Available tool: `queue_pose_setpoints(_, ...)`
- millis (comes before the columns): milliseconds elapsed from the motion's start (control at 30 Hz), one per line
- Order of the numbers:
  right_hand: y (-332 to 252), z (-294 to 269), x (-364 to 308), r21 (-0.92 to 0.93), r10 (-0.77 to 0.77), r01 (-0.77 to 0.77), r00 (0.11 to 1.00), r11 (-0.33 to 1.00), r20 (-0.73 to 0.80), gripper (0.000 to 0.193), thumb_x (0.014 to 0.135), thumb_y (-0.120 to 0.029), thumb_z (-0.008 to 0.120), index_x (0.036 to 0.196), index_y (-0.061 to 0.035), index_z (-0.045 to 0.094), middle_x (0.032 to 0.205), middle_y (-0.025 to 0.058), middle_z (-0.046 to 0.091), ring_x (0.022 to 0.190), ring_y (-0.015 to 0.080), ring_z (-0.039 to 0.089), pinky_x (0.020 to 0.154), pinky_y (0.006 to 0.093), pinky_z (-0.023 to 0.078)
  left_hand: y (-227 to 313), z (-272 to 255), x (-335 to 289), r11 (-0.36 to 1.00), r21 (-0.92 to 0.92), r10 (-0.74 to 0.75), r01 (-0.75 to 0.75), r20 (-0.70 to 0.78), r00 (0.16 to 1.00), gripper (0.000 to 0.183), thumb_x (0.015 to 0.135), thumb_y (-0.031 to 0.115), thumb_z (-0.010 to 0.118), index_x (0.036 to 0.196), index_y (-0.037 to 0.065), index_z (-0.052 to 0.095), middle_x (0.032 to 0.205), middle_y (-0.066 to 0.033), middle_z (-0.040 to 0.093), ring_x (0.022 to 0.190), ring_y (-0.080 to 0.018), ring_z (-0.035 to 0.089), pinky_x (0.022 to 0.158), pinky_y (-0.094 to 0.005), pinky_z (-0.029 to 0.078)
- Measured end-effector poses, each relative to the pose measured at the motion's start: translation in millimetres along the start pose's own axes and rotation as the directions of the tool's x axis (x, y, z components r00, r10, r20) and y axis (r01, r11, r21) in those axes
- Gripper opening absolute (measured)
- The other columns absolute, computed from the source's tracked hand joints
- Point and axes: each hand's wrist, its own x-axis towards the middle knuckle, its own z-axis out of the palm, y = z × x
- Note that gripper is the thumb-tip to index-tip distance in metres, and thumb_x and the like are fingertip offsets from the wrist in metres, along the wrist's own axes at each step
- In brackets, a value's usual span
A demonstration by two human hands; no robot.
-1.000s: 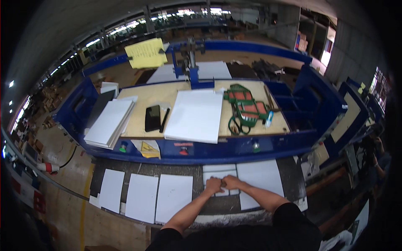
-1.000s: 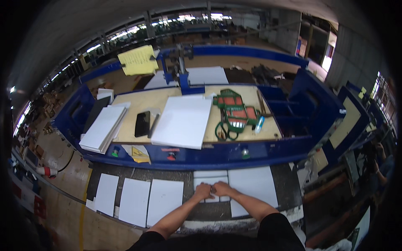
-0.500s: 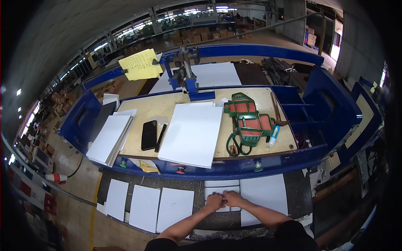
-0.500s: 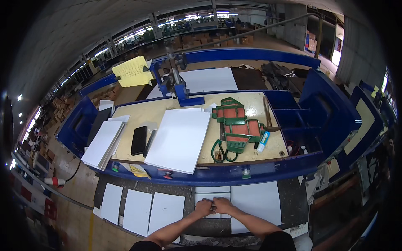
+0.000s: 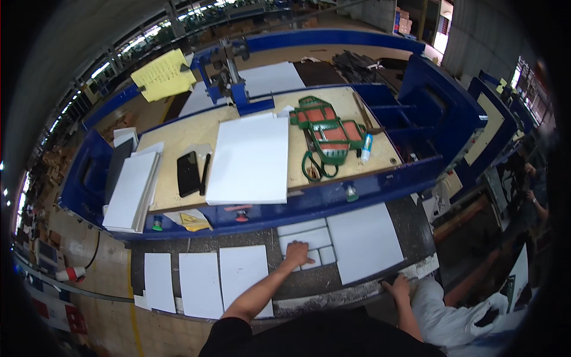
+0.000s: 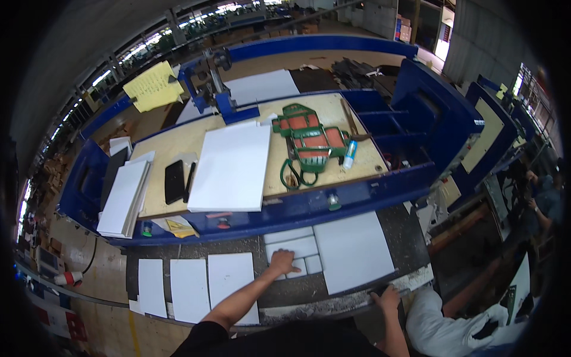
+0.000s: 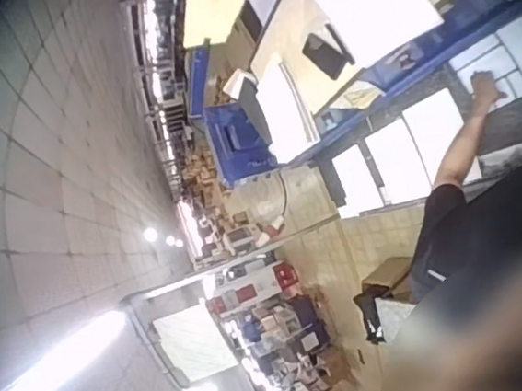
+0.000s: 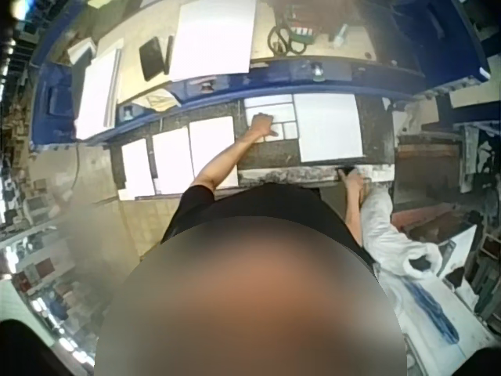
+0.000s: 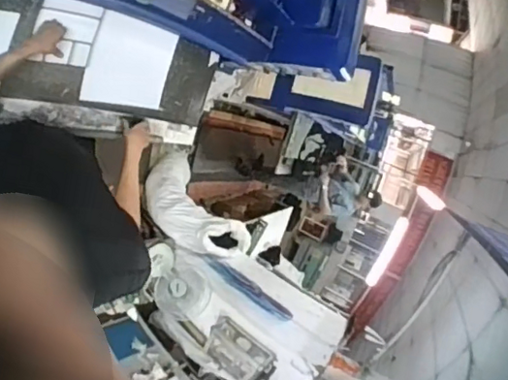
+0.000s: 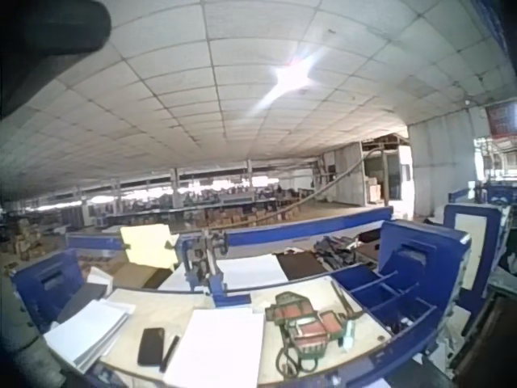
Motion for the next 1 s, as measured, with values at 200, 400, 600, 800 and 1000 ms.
queue_pose_setpoints(200, 9, 15, 20, 0.002, -0.018, 0.018, 0.997, 1.0, -0.076, 0.069, 0.08, -0.025, 0.063, 0.133, 0.0086, 0.033, 0.103, 0.033, 0.064, 0.099, 0.046, 0.063, 0.087, 0.0496, 0.05, -16, 4, 15, 0.997, 0.015, 0.078, -0.078, -0.067, 0.995, 0.057, 0.059, 0.055, 0.082, 0.093, 0.012, 0.069, 0.096, -0.0125, 0.07, 0.096, -0.0333, 0.065, 0.081, -0.0461, 0.05)
queue_pose_setpoints(400, 22, -38, 23, 0.337, -0.057, -0.063, 0.94, 0.94, 0.336, 0.074, 0.07, -0.016, 0.073, 0.129, 0.0089, 0.036, 0.087, 0.0192, 0.067, 0.066, 0.0259, 0.068, 0.059, 0.037, 0.054, 3, -25, 21, 0.998, -0.058, 0.007, -0.007, -0.002, 1.0, 0.052, 0.059, 0.047, 0.085, 0.09, 0.008, 0.07, 0.098, -0.0155, 0.07, 0.098, -0.0355, 0.064, 0.084, -0.0445, 0.05)
queue_pose_setpoints(600, -120, -171, -112, 0.865, -0.507, 0.354, 0.851, 0.356, -0.139, 0.052, 0.086, -0.012, 0.064, 0.129, 0.0026, 0.038, 0.071, 0.0036, 0.055, 0.05, 0.0095, 0.05, 0.047, 0.0248, 0.041, -6, -15, 7, 0.997, -0.057, -0.048, 0.05, 0.047, 0.998, 0.054, 0.06, 0.048, 0.084, 0.091, 0.006, 0.07, 0.098, -0.015, 0.069, 0.1, -0.034, 0.063, 0.087, -0.0435, 0.049)
queue_pose_setpoints(800, -131, -2, -98, 0.724, -0.601, 0.63, 0.703, 0.28, -0.38, 0.021, 0.094, -0.027, 0.052, 0.093, -0.0059, 0.052, 0.071, 0.004, 0.047, 0.063, 0.015, 0.05, 0.058, 0.0298, 0.043, 7, -21, 7, 0.998, -0.054, -0.038, 0.039, 0.024, 0.999, 0.054, 0.06, 0.047, 0.085, 0.092, 0.007, 0.07, 0.097, -0.0117, 0.07, 0.098, -0.0322, 0.064, 0.083, -0.0428, 0.051)
queue_pose_setpoints(1000, -153, 0, -117, 0.812, -0.371, -0.123, 0.844, 0.57, 0.388, 0.035, 0.091, -0.031, 0.068, 0.072, -0.0062, 0.053, 0.054, 0.0018, 0.05, 0.04, 0.0109, 0.046, 0.038, 0.0298, 0.036, 0, -12, 4, 0.996, -0.044, -0.073, 0.073, -0.005, 0.997, 0.052, 0.061, 0.045, 0.085, 0.092, 0.006, 0.071, 0.102, -0.0148, 0.069, 0.104, -0.0335, 0.061, 0.088, -0.0413, 0.05)
